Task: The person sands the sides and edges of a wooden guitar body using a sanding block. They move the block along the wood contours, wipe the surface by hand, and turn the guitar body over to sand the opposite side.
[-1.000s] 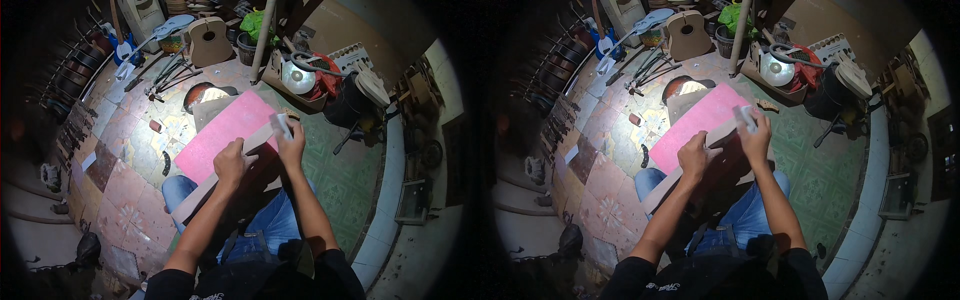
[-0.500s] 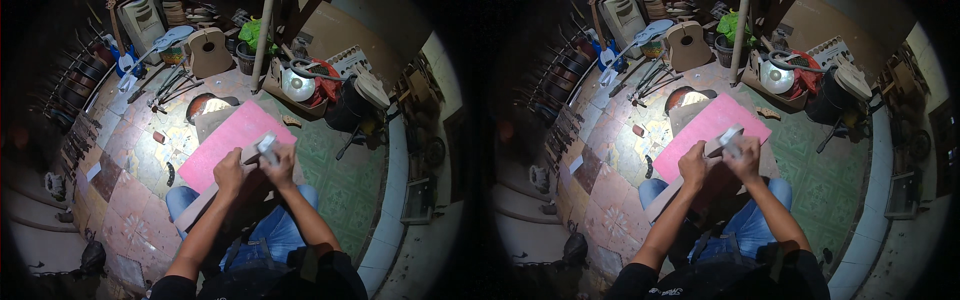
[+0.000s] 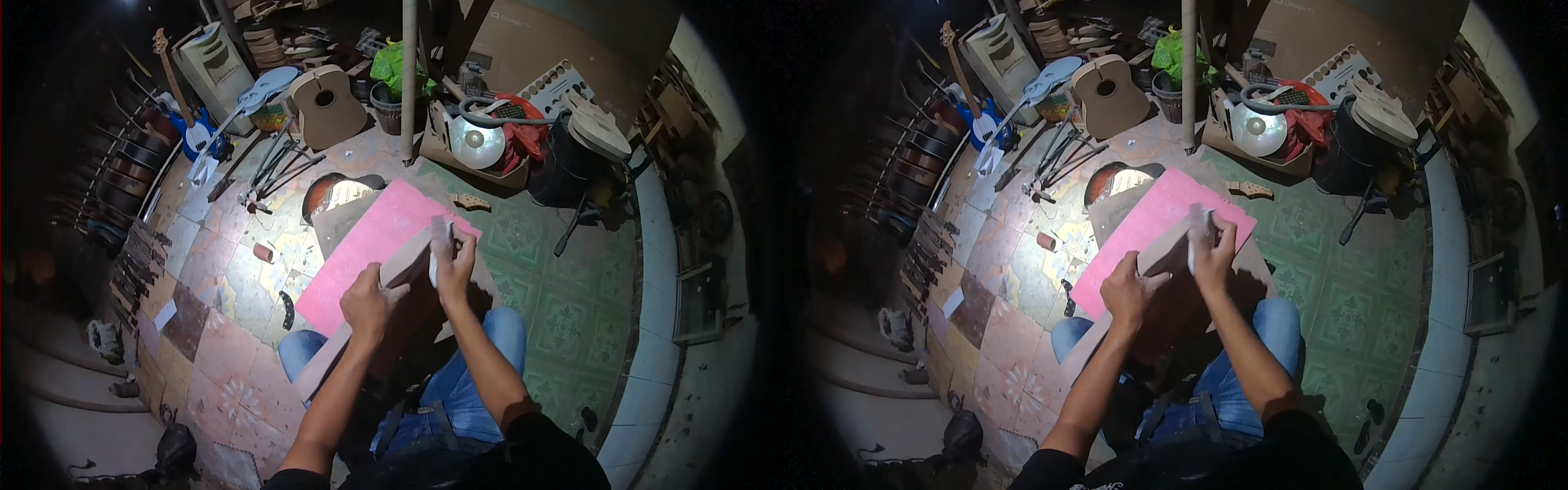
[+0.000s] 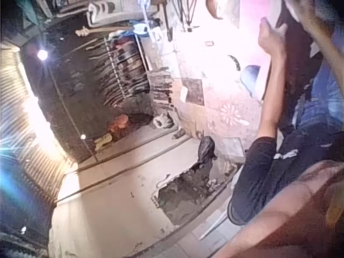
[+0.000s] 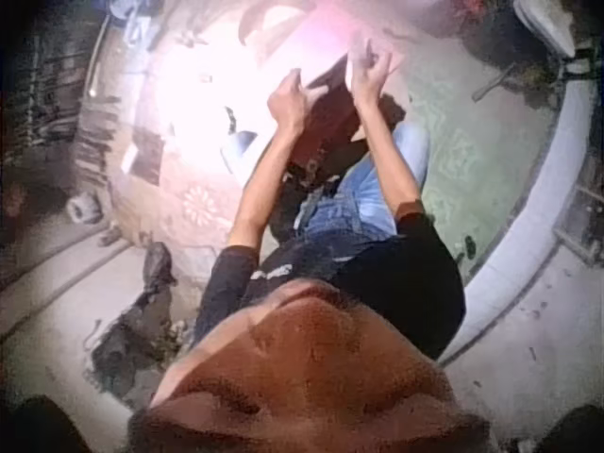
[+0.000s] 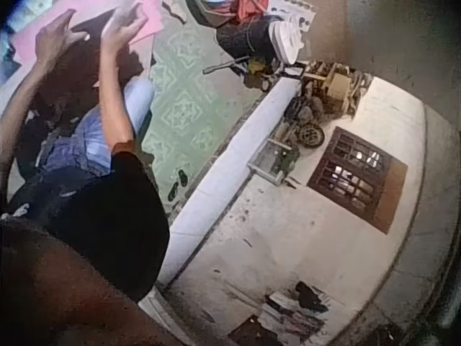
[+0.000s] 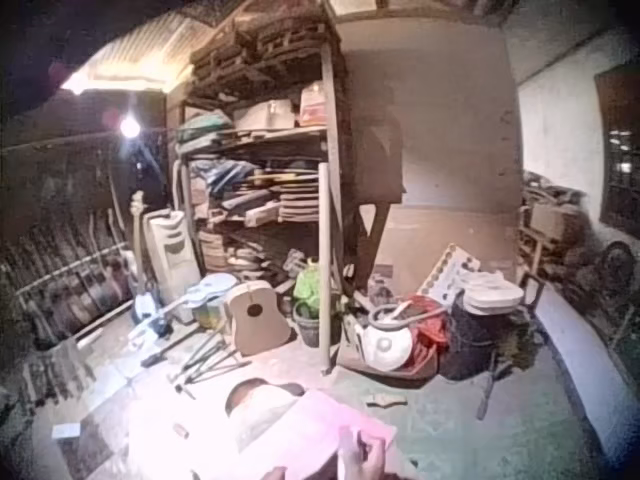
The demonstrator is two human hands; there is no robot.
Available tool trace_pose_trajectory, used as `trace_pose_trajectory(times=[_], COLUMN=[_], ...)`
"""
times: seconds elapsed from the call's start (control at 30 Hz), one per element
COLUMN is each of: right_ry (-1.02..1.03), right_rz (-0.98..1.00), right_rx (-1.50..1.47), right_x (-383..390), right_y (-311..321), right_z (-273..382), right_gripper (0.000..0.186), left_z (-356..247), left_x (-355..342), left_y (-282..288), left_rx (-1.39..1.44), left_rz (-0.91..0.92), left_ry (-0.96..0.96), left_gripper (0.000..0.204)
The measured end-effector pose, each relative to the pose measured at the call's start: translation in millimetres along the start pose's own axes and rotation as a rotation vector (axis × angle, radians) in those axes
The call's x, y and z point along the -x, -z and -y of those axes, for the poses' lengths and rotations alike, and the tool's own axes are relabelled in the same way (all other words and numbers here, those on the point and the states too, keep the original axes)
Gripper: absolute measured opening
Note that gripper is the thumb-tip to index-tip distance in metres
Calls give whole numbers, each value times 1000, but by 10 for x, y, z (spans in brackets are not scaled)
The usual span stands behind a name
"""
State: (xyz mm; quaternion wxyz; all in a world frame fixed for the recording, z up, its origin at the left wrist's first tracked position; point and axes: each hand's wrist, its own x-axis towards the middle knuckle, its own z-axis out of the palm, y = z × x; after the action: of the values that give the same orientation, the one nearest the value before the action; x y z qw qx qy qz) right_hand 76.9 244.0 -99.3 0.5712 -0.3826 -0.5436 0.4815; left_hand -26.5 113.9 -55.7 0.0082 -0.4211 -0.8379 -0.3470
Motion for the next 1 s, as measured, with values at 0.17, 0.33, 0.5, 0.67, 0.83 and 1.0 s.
trace_pose_trajectory(times=[0.17, 0.33, 0.5, 0.67, 0.83, 1.0], right_ry=[-334, -312, -221, 102, -453, 245], right_rz=[-107, -5, 16, 60, 255, 231], right_rx=[79, 52, 95, 225, 77, 422], right_x=[-120, 24, -203, -57, -457, -93], right_y=[218, 126, 267, 155, 424, 255], right_z=[-645, -385, -265, 80, -104, 383], right_gripper=[46, 51, 47, 38, 42, 43], left_z=[-100, -36, -105, 36, -55, -36], left_x=[29, 41, -15, 32, 15, 46], left_y=[-36, 7, -56, -37, -105, 18], left_rx=[10, -26, -17, -87, -59, -31], left_rz=[25, -14, 27, -48, -50, 8], left_ry=[3, -3, 1, -32, -75, 15], left_gripper=[57, 57, 58, 67, 66, 56])
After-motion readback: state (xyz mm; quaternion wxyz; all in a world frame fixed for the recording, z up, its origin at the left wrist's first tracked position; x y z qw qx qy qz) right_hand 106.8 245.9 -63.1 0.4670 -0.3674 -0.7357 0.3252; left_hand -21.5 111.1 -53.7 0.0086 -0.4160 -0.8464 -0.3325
